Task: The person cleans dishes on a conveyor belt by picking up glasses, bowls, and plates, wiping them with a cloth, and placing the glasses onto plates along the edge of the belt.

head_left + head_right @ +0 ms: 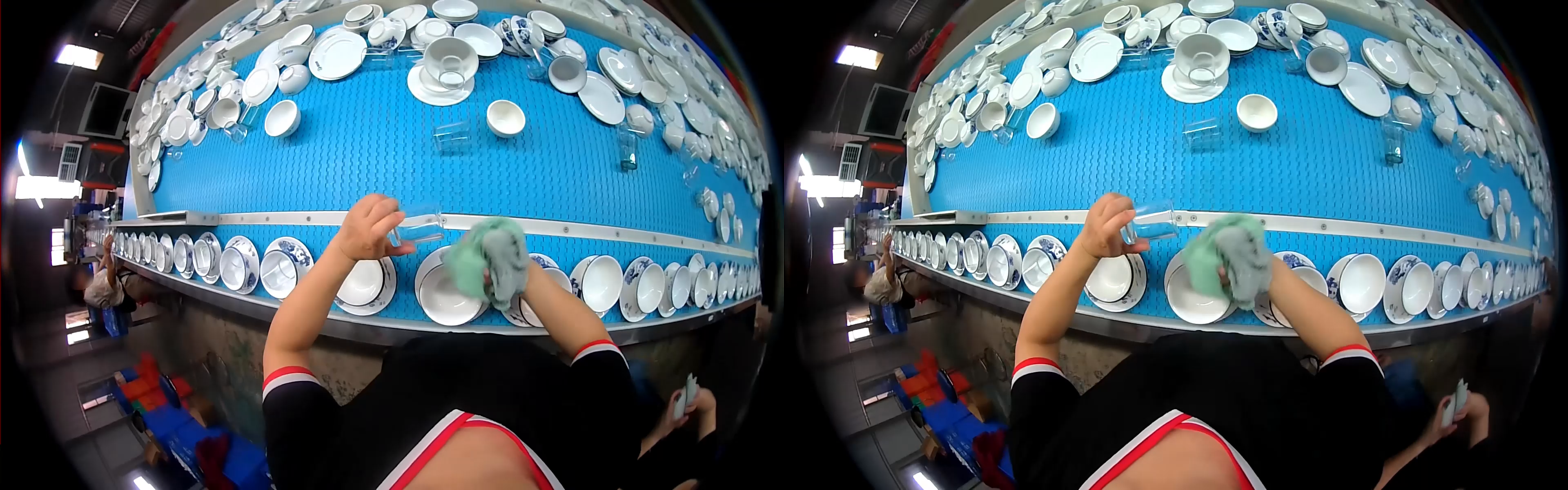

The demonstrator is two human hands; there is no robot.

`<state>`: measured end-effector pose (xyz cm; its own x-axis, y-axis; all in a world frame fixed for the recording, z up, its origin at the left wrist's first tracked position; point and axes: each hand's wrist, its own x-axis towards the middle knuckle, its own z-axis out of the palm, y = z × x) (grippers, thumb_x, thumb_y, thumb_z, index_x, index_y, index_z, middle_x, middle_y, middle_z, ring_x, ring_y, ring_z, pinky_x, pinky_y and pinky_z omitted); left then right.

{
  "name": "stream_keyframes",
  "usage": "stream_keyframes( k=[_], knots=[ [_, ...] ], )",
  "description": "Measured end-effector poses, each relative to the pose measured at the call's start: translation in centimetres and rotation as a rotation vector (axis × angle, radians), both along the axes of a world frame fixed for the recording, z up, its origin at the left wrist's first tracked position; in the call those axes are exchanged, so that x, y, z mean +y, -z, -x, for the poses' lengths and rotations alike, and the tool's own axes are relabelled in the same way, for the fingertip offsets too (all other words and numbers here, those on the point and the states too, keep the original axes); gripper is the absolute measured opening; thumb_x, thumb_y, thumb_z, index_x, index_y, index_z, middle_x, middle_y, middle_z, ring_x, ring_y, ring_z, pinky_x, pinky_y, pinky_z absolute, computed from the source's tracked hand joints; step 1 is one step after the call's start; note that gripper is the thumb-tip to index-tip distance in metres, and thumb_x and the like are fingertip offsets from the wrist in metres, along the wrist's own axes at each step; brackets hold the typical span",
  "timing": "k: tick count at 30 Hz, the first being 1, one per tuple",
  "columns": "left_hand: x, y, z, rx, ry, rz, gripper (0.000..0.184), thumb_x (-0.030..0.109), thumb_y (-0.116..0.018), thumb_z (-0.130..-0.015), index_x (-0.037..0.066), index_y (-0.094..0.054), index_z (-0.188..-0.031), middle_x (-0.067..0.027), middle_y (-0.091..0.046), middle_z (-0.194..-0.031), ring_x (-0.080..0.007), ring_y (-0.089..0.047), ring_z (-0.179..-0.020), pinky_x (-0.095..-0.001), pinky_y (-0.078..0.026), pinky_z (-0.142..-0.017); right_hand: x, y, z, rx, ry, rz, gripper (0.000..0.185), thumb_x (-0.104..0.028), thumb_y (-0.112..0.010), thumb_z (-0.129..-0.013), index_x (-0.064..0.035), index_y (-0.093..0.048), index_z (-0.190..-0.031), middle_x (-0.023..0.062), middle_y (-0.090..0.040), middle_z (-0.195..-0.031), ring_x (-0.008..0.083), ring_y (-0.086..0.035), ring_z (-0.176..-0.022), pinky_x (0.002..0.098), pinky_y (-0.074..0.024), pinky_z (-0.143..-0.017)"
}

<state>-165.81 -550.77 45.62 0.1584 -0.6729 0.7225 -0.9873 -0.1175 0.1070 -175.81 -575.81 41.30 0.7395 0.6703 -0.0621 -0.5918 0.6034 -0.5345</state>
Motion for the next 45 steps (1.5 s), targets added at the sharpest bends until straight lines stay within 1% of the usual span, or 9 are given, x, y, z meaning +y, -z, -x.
stream_keyframes(
  k=[3,9,15,25,33,37,39,41,45],
  knots=[
    [-1.7,0.5,0.9,-0.002,-0.018,0.024,0.052,0.036,-0.072,-0.063,0.004,-0.047,-0.096,-0.0133,-0.052,-0.083,-0.0288,-0.052,-0.067,-0.0372,-0.043,-0.055,-1.3,-3.4,-0.1,0.481,0.128,-0.126,0.028,-0.026,-0.041,-0.087,-0.0009,-0.049,-0.093,0.0068,-0.051,-0.07,0.0141,-0.042,-0.044,0.0215,-0.0303,-0.033],
    [-7.2,2.0,7.2,0.381,-0.1,-0.023,0.029,0.031,-0.046,-0.081,0.004,-0.05,-0.093,-0.0117,-0.051,-0.066,-0.0286,-0.051,-0.058,-0.0358,-0.041,-0.052,-0.2,-3.4,0.6,-1.443,0.752,0.872,0.014,-0.024,-0.052,-0.074,-0.0119,-0.058,-0.078,0.0035,-0.054,-0.069,0.0184,-0.047,-0.053,0.0305,-0.0428,-0.051],
    [-4.9,9.1,12.2,0.779,-0.853,0.293,0.028,0.026,-0.033,-0.09,0.002,-0.048,-0.087,-0.002,-0.041,-0.072,-0.0119,-0.041,-0.064,-0.0267,-0.035,-0.056,-3.1,0.3,-3.6,-1.6,0.531,1.101,0.034,-0.013,-0.062,-0.066,-0.0188,-0.06,-0.099,0.0078,-0.06,-0.088,0.0265,-0.057,-0.08,0.038,-0.0453,-0.071],
    [-3.9,5.7,16.5,0.643,-1.235,0.303,0.045,0.01,-0.051,-0.081,-0.004,-0.034,-0.12,-0.0203,-0.036,-0.124,-0.0319,-0.037,-0.113,-0.0437,-0.028,-0.095,0.2,7.7,-19.3,0.008,0.608,0.816,0.02,-0.009,-0.06,-0.071,-0.0001,-0.06,-0.089,0.0127,-0.062,-0.084,0.0227,-0.059,-0.072,0.0354,-0.0475,-0.065],
    [-15.2,3.4,8.5,0.218,-0.537,0.12,0.034,0.02,-0.059,-0.077,0.0,-0.054,-0.104,-0.0201,-0.056,-0.099,-0.0321,-0.058,-0.084,-0.0354,-0.047,-0.069,-11.0,0.5,-4.6,0.133,-0.272,0.113,0.019,-0.011,-0.054,-0.08,-0.0059,-0.057,-0.098,0.0035,-0.059,-0.084,0.0136,-0.056,-0.067,0.0294,-0.0479,-0.06],
    [-24.7,1.3,9.7,0.474,-0.391,0.252,0.027,0.025,-0.048,-0.082,0.0,-0.057,-0.087,-0.0151,-0.057,-0.069,-0.0271,-0.056,-0.056,-0.0337,-0.043,-0.051,-18.3,-5.9,3.0,-1.687,0.362,1.571,0.015,-0.011,-0.06,-0.066,-0.0065,-0.053,-0.079,0.0086,-0.054,-0.074,0.0206,-0.057,-0.067,0.0295,-0.0413,-0.079],
    [-29.5,-0.2,10.8,0.692,-0.547,0.19,0.027,0.022,-0.044,-0.084,-0.002,-0.056,-0.084,-0.0146,-0.054,-0.064,-0.0277,-0.053,-0.054,-0.0326,-0.042,-0.051,-20.2,-7.9,2.8,-1.525,-0.442,1.76,0.021,-0.012,-0.062,-0.062,-0.0052,-0.058,-0.081,0.0113,-0.057,-0.079,0.0229,-0.058,-0.071,0.0299,-0.0436,-0.075],
    [-32.2,0.3,11.2,0.842,-0.559,0.119,0.028,0.022,-0.042,-0.085,-0.002,-0.055,-0.083,-0.013,-0.053,-0.063,-0.0256,-0.052,-0.053,-0.0324,-0.042,-0.05,-23.5,1.2,2.8,-1.491,0.754,1.011,0.025,-0.022,-0.06,-0.068,-0.0126,-0.065,-0.091,0.0034,-0.062,-0.082,0.0201,-0.058,-0.067,0.0283,-0.0444,-0.062],
    [-36.2,1.0,12.6,1.44,-0.483,0.35,0.035,0.027,-0.038,-0.089,-0.003,-0.054,-0.079,-0.0063,-0.05,-0.057,-0.0161,-0.047,-0.05,-0.0302,-0.038,-0.047,-28.8,0.5,4.6,-0.914,0.453,0.934,0.022,-0.021,-0.058,-0.077,-0.0104,-0.063,-0.097,0.0059,-0.062,-0.089,0.0187,-0.058,-0.069,0.027,-0.0459,-0.065]
  ],
)
